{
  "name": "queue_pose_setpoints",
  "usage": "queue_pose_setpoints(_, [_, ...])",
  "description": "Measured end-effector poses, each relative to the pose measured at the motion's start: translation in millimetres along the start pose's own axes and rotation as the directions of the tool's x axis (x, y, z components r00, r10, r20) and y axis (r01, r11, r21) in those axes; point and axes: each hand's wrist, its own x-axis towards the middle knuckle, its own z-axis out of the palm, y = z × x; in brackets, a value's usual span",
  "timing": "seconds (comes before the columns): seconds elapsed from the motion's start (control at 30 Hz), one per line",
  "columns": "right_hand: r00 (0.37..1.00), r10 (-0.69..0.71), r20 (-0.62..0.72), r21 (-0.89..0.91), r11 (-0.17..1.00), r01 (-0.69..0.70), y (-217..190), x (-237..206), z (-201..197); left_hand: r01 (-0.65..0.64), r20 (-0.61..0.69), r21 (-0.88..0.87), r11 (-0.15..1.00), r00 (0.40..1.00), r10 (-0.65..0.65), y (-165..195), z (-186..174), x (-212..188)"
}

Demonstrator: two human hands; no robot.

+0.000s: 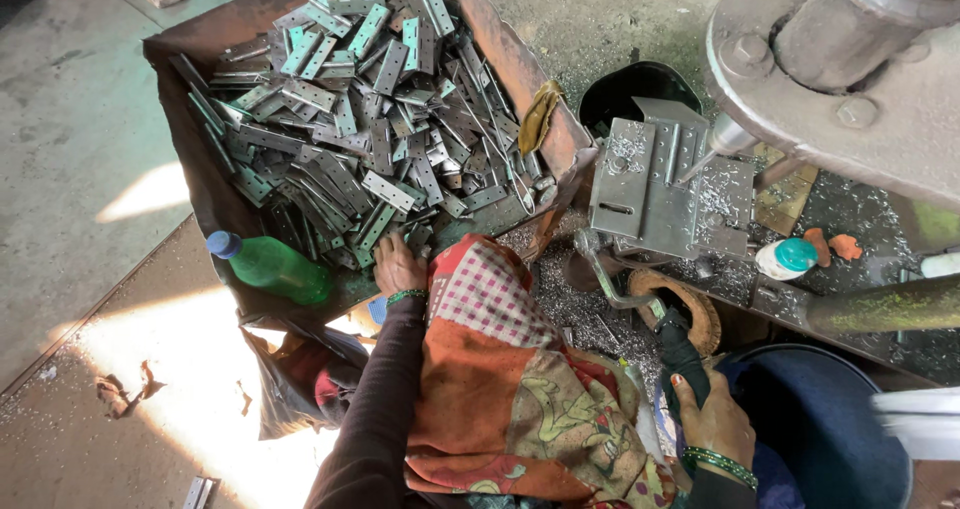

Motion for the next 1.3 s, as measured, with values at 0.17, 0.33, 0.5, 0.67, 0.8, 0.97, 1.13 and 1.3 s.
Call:
queue_pose_setpoints(0.17, [0.999, -0.017, -0.031, 0.002, 1.000, 0.017, -0.2, -1.0, -0.3, -0.092, -0.015, 0.073, 0.993, 0.996, 0.093, -2.9, 1.4, 2.1])
queue_pose_setpoints(0.33, [1.000, 0.001, -0.005, 0.009, 1.000, -0.001, -1.0, -2.6, -0.9, -0.165, -0.069, 0.112, 0.980, 0.982, 0.174, -8.5, 4.2, 7.8])
queue_pose_setpoints(0.5, [0.999, -0.019, -0.030, 0.015, 1.000, 0.019, -2.1, -4.7, -1.6, -0.216, 0.052, -0.005, 0.976, 0.975, 0.216, -13.5, -9.9, 25.4])
queue_pose_setpoints(0.67, [0.999, -0.026, -0.039, 0.039, 0.999, 0.028, -3.9, -4.3, -2.7, -0.049, 0.241, -0.022, 0.999, 0.969, 0.053, -9.7, -25.9, 36.6])
queue_pose_setpoints(0.8, [0.999, 0.041, 0.028, 0.020, 0.999, -0.041, -5.5, -1.6, -2.5, 0.003, 0.230, -0.053, 0.999, 0.973, 0.009, -13.3, -26.9, 42.1])
queue_pose_setpoints(0.97, [1.000, 0.021, 0.004, 0.018, 1.000, -0.021, -3.8, 1.1, 0.8, -0.071, 0.164, -0.011, 0.997, 0.984, 0.072, -15.3, -21.2, 46.6])
queue_pose_setpoints(1.13, [0.999, -0.015, -0.037, 0.020, 1.000, 0.015, 0.6, 3.3, 7.3, -0.124, 0.063, -0.081, 0.989, 0.990, 0.129, 7.0, -25.1, 53.7])
queue_pose_setpoints(1.3, [0.995, -0.048, -0.087, 0.024, 0.998, 0.050, 2.7, 5.5, 14.7, -0.267, -0.017, -0.381, 0.885, 0.959, 0.282, 73.5, -31.6, 49.8])
